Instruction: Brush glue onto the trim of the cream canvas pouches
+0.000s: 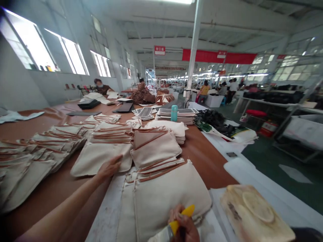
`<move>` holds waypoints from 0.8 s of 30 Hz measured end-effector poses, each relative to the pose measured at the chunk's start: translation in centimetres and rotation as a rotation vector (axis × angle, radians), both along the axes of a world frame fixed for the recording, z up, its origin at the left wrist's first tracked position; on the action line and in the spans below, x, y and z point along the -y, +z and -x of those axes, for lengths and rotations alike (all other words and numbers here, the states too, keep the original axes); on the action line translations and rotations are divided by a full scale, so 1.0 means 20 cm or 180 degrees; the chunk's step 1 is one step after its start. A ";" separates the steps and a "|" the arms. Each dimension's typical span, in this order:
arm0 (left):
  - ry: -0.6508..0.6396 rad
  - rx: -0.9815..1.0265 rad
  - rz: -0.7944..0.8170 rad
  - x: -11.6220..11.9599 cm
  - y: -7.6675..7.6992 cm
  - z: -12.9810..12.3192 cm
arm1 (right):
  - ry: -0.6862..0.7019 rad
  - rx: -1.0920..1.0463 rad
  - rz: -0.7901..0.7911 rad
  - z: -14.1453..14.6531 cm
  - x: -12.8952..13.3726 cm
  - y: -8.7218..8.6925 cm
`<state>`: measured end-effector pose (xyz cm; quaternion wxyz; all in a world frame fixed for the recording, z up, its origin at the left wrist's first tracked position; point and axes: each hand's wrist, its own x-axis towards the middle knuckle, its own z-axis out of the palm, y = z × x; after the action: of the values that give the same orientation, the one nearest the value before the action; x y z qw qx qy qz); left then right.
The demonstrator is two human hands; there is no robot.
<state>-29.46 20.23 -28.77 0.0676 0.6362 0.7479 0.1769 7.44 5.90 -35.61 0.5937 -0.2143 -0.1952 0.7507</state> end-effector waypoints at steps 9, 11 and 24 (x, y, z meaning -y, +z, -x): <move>0.0556 0.1044 -0.0824 0.95 -0.12 -0.65 | 0.0177 -0.1129 -0.0152 -0.12 0.18 0.30; 0.0659 0.1240 -0.0531 1.01 -0.17 -0.80 | 0.0194 -0.1300 -0.0218 -0.20 0.25 0.41; -0.0370 0.3130 0.0122 0.96 0.24 -0.83 | -0.0148 -0.0883 -0.0548 -0.67 0.76 0.63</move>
<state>-12.78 0.99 -24.02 0.4339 0.5168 0.5938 0.4383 20.76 -9.24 -23.01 0.6483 -0.0614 -0.1699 0.7396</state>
